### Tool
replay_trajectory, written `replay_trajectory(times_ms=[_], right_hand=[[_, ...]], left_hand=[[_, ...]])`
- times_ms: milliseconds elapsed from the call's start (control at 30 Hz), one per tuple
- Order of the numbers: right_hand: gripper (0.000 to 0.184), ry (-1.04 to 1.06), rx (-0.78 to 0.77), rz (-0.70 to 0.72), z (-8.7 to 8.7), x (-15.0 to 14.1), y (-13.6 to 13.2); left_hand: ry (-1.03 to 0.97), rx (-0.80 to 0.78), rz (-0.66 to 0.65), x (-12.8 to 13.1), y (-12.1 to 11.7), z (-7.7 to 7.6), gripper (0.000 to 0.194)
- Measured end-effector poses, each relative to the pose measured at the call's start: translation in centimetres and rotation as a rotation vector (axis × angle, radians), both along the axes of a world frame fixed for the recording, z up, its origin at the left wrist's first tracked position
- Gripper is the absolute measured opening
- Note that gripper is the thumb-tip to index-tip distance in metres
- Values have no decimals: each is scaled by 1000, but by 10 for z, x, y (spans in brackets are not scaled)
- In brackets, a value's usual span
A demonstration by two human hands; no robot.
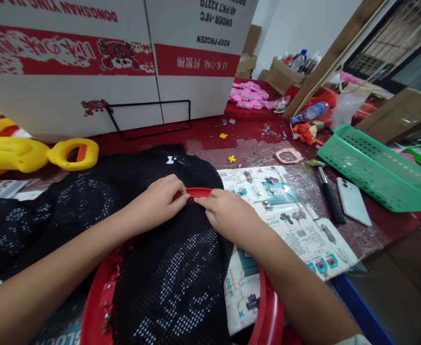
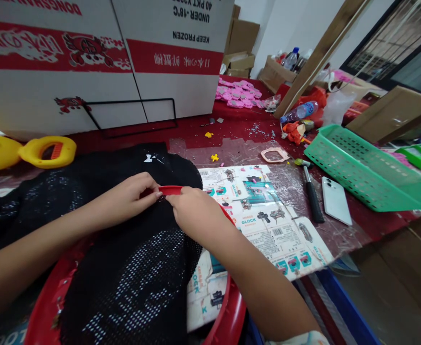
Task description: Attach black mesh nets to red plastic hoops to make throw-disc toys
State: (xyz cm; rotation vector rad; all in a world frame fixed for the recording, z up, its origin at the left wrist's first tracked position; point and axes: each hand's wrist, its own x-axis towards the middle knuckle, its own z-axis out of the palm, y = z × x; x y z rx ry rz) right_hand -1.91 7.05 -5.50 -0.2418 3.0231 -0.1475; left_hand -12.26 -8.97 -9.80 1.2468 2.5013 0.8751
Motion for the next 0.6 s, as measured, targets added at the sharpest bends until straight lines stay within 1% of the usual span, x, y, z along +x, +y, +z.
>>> replay_trajectory(times_ms=[167,300,333,400,467,567,600], right_hand=[[39,-31,-55,10,3,0,0],[38,-62,-45,-27,6,1,1],[39,-72,-61,-29,8,1,1],[39,-103,-146,-29,12,1,4],[32,-135,-261,-103,16,0,9],[19,-208,-406,-334,22,0,16],[15,-225,-435,-384,24,0,18]], left_hand=[[14,-12,7,0,0,-2,22],[24,-1,-1,-1,1,-4,22],[26,1,-4,-1,0,-4,22],[33,9,-15,0,0,-4,22],[38,20,-25,2,-1,-2,22],[69,55,-77,6,-2,0,26],[89,66,-114,7,-3,1,29]])
